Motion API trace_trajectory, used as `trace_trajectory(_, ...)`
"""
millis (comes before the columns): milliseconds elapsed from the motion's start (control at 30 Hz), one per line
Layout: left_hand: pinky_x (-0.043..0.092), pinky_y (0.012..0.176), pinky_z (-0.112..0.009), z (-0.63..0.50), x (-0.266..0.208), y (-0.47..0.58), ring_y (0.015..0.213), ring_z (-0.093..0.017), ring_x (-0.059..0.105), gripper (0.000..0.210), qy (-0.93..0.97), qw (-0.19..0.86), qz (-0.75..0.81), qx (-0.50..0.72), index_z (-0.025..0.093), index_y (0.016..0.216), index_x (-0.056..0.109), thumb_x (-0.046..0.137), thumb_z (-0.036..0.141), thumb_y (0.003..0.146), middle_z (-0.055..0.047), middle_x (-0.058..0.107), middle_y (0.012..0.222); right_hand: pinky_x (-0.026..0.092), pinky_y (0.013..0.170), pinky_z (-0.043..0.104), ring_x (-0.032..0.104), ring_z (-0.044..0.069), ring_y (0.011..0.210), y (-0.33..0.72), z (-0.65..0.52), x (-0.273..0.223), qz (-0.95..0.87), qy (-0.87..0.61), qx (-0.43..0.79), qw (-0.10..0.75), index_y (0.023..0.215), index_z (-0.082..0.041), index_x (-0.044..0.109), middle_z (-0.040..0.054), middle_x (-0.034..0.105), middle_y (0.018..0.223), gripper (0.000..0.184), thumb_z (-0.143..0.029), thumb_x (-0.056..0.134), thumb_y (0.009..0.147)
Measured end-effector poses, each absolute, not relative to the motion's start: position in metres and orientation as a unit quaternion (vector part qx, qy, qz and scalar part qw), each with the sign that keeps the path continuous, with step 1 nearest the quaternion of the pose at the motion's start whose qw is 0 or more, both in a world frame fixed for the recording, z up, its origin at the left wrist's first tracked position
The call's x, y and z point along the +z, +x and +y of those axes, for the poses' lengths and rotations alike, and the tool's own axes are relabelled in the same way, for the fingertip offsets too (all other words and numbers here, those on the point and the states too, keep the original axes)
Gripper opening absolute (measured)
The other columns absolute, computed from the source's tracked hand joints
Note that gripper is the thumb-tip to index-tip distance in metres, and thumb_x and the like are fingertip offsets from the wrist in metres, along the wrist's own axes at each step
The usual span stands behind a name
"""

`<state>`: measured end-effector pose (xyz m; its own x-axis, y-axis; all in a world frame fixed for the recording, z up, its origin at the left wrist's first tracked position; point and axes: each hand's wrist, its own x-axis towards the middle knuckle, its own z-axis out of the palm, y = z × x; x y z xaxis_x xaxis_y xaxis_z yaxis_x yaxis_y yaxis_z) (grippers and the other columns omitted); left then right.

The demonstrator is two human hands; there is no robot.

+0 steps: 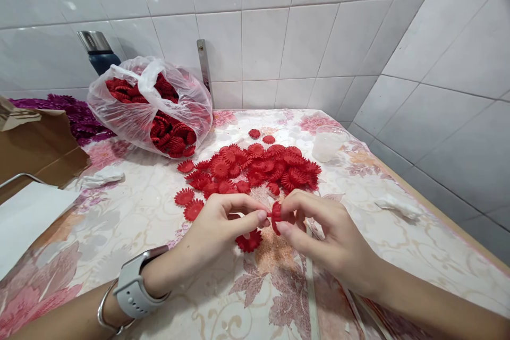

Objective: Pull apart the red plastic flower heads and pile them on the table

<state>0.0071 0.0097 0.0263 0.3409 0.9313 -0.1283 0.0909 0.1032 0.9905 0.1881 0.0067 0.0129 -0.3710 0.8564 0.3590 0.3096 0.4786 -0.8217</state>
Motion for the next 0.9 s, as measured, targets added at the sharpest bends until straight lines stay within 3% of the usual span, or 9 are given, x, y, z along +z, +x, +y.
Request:
trace_trajectory(133, 0.041, 0.055, -0.02, 0.008, 0.026, 0.007, 0.057, -0.01, 0.054, 0.011, 0.612, 0.553, 0.448, 0.345, 0.018, 0.071, 0.07, 0.061, 0.022, 0.077, 0.002, 0.065, 0.064, 0.039, 0.055, 0.025, 0.05, 0.013, 0.062, 0.188, 0.008, 0.013, -0.676, -0.401, 0.502, 0.362, 0.073, -0.019, 0.054, 0.0002, 0.055, 0.07, 0.014, -0.028, 0.052, 0.083)
trace_trajectory(233, 0.042, 0.056, -0.021, 0.007, 0.025, 0.007, 0.06, -0.011, 0.055, 0.012, 0.631, 0.531, 0.455, 0.335, 0.018, 0.074, 0.069, 0.06, 0.022, 0.079, 0.001, 0.066, 0.068, 0.04, 0.058, 0.025, 0.051, 0.014, 0.067, 0.187, 0.011, 0.015, -0.643, -0.385, 0.559, 0.356, 0.072, -0.018, 0.054, 0.0009, 0.055, 0.074, 0.014, -0.028, 0.053, 0.083)
trace_trajectory(433, 0.042, 0.055, -0.022, 0.015, 0.03, 0.004, 0.058, -0.011, 0.053, 0.015, 0.591, 0.496, 0.518, 0.37, 0.016, 0.068, 0.065, 0.06, 0.027, 0.076, 0.001, 0.061, 0.065, 0.039, 0.053, 0.022, 0.05, 0.011, 0.059, 0.192, 0.02, 0.023, -0.639, -0.417, 0.513, 0.393, 0.07, -0.019, 0.057, -0.0014, 0.054, 0.066, 0.016, -0.03, 0.057, 0.081)
trace_trajectory(567, 0.041, 0.051, -0.021, 0.025, 0.028, 0.001, 0.054, -0.01, 0.054, 0.016, 0.544, 0.528, 0.528, 0.383, 0.015, 0.067, 0.064, 0.064, 0.029, 0.073, 0.001, 0.061, 0.063, 0.035, 0.047, 0.022, 0.043, 0.01, 0.053, 0.199, 0.03, 0.022, -0.651, -0.444, 0.462, 0.408, 0.069, -0.019, 0.054, -0.0023, 0.049, 0.062, 0.02, -0.035, 0.056, 0.081)
trace_trajectory(667, 0.036, 0.043, -0.018, 0.03, 0.026, -0.002, 0.048, -0.009, 0.052, 0.014, 0.482, 0.535, 0.563, 0.406, 0.014, 0.069, 0.063, 0.064, 0.029, 0.071, 0.001, 0.061, 0.059, 0.032, 0.043, 0.022, 0.039, 0.009, 0.049, 0.207, 0.04, 0.02, -0.636, -0.458, 0.454, 0.424, 0.072, -0.019, 0.053, -0.0033, 0.045, 0.059, 0.023, -0.04, 0.055, 0.082)
trace_trajectory(800, 0.026, 0.036, -0.016, 0.036, 0.027, -0.006, 0.042, -0.008, 0.049, 0.012, 0.456, 0.5, 0.606, 0.417, 0.016, 0.068, 0.061, 0.062, 0.028, 0.072, 0.002, 0.061, 0.054, 0.036, 0.047, 0.022, 0.042, 0.009, 0.053, 0.218, 0.051, 0.018, -0.616, -0.473, 0.425, 0.465, 0.073, -0.019, 0.053, -0.0027, 0.047, 0.062, 0.023, -0.04, 0.056, 0.082)
trace_trajectory(900, 0.034, 0.04, -0.019, 0.037, 0.028, -0.007, 0.046, -0.01, 0.052, 0.015, 0.51, 0.473, 0.604, 0.389, 0.014, 0.075, 0.068, 0.062, 0.028, 0.073, 0.0, 0.065, 0.061, 0.036, 0.045, 0.021, 0.041, 0.009, 0.051, 0.218, 0.053, 0.016, -0.613, -0.47, 0.448, 0.45, 0.075, -0.019, 0.052, -0.0034, 0.046, 0.062, 0.023, -0.04, 0.056, 0.082)
